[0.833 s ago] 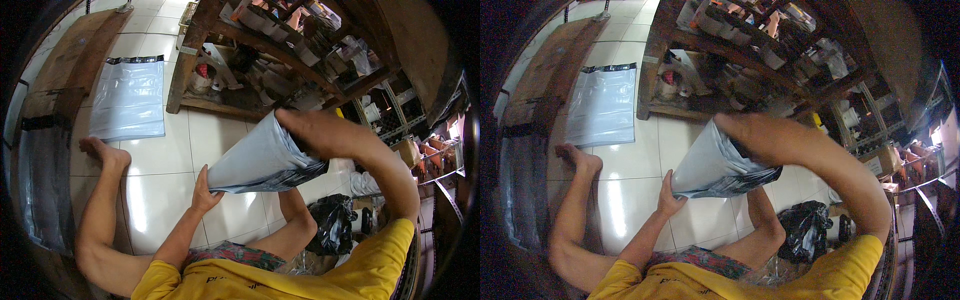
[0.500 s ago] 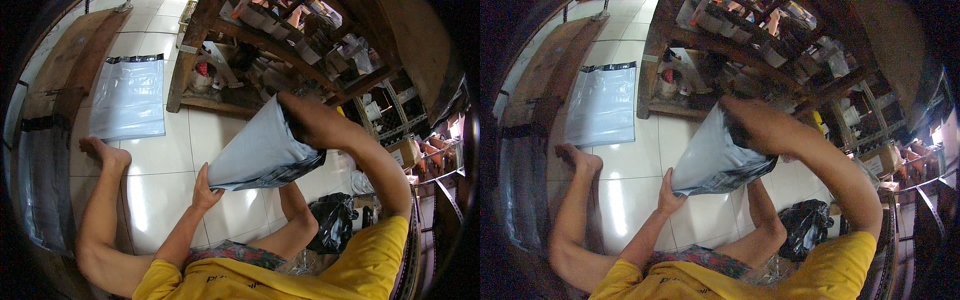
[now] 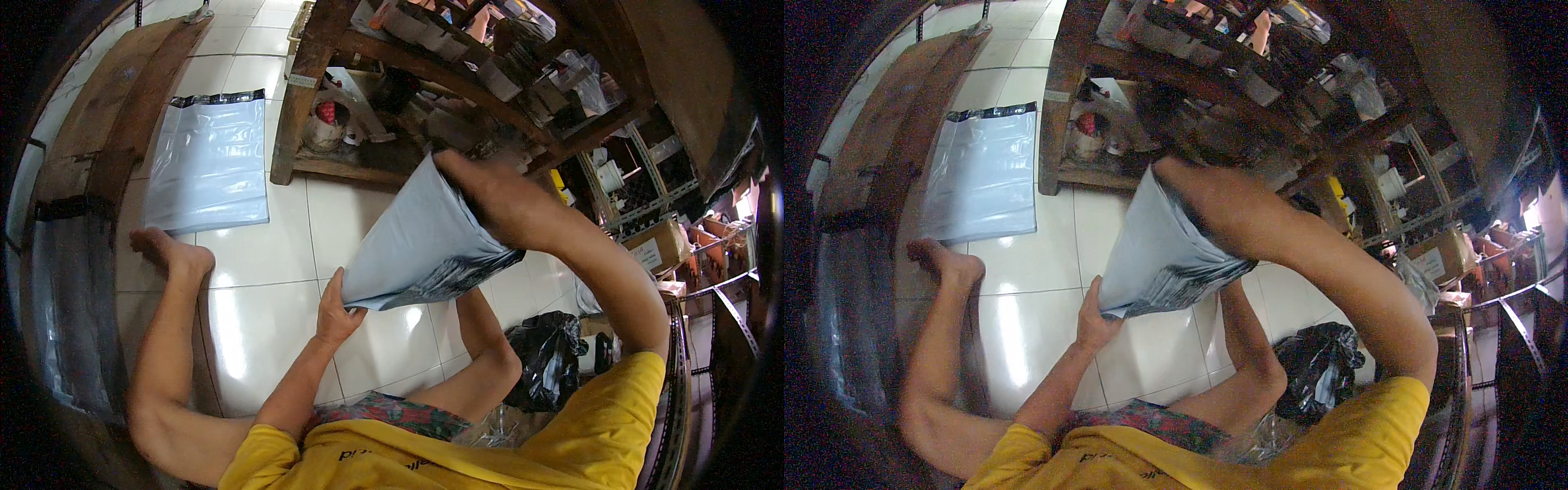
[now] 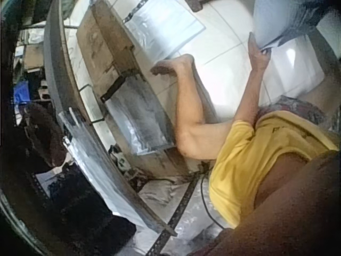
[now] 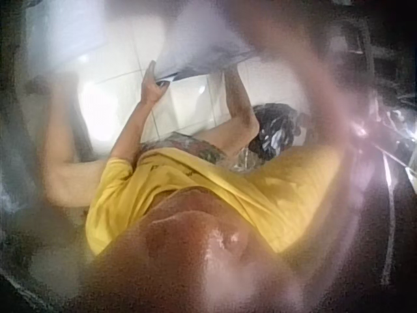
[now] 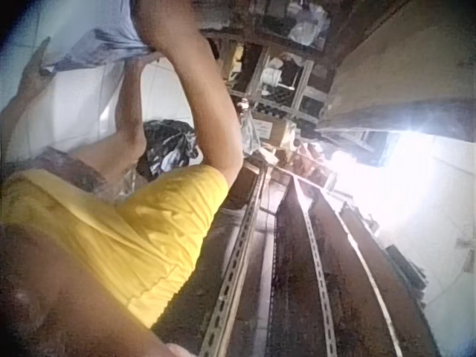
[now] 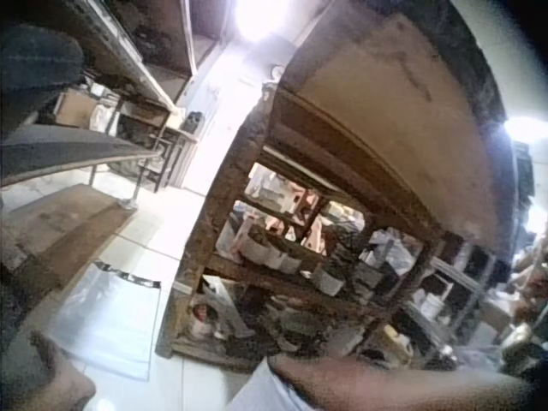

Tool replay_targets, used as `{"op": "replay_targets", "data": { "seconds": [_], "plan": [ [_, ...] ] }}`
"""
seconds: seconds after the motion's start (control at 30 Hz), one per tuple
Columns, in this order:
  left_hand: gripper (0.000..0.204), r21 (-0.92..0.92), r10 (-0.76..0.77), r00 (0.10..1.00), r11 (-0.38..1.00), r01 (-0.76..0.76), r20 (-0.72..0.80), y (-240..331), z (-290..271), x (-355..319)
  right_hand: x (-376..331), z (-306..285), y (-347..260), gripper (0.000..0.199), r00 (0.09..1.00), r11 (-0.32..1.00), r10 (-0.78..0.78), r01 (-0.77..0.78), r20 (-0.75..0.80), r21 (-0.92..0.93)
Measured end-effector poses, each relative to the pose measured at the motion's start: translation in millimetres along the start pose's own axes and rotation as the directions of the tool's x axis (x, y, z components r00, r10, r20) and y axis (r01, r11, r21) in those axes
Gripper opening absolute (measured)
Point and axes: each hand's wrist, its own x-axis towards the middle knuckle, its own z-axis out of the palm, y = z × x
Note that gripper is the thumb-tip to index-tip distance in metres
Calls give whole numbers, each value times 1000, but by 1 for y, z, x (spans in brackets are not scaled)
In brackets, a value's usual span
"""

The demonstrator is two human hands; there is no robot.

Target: The person sits on the floor and repeatedly folds white poly mailers by hand. They smooth each mailer flat, fold it in half, and then roll it into a compact bundle before placing it aside.

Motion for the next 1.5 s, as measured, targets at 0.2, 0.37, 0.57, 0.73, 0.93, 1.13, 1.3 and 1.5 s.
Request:
{"op": "replay_targets", "data": {
  "seconds": [0.2,0.37,0.57,0.73,0.93,1.13,1.3,1.5],
  "plan": [
    [98,35,4,1000,999,-4,-12,6,-2,1,1,-4,-9,65,991,994,81,-88,108,63],
    [98,8,-40,999,999,40,-15,5,8,-2,-15,4,2,70,955,955,296,-295,31,-42],
    [98,6,-16,1000,1000,16,-24,9,12,-3,-26,10,9,65,940,937,338,-330,52,-114],
    [98,19,-25,999,999,26,-24,18,15,-6,-5,23,-1,63,923,923,382,-378,53,-68],
    [97,20,-43,998,999,44,-38,13,12,-1,-10,1,1,45,942,984,154,-173,-300,-38],
    [95,51,-9,999,999,11,-54,9,11,0,-13,14,0,30,884,998,-32,0,-466,-69],
    [93,25,-19,999,999,20,-48,11,13,0,-15,14,8,26,889,993,-65,15,-452,-115],
    [93,50,-5,999,999,7,-34,10,10,1,-23,10,8,20,886,961,-192,83,-422,-262]
  ]
}}
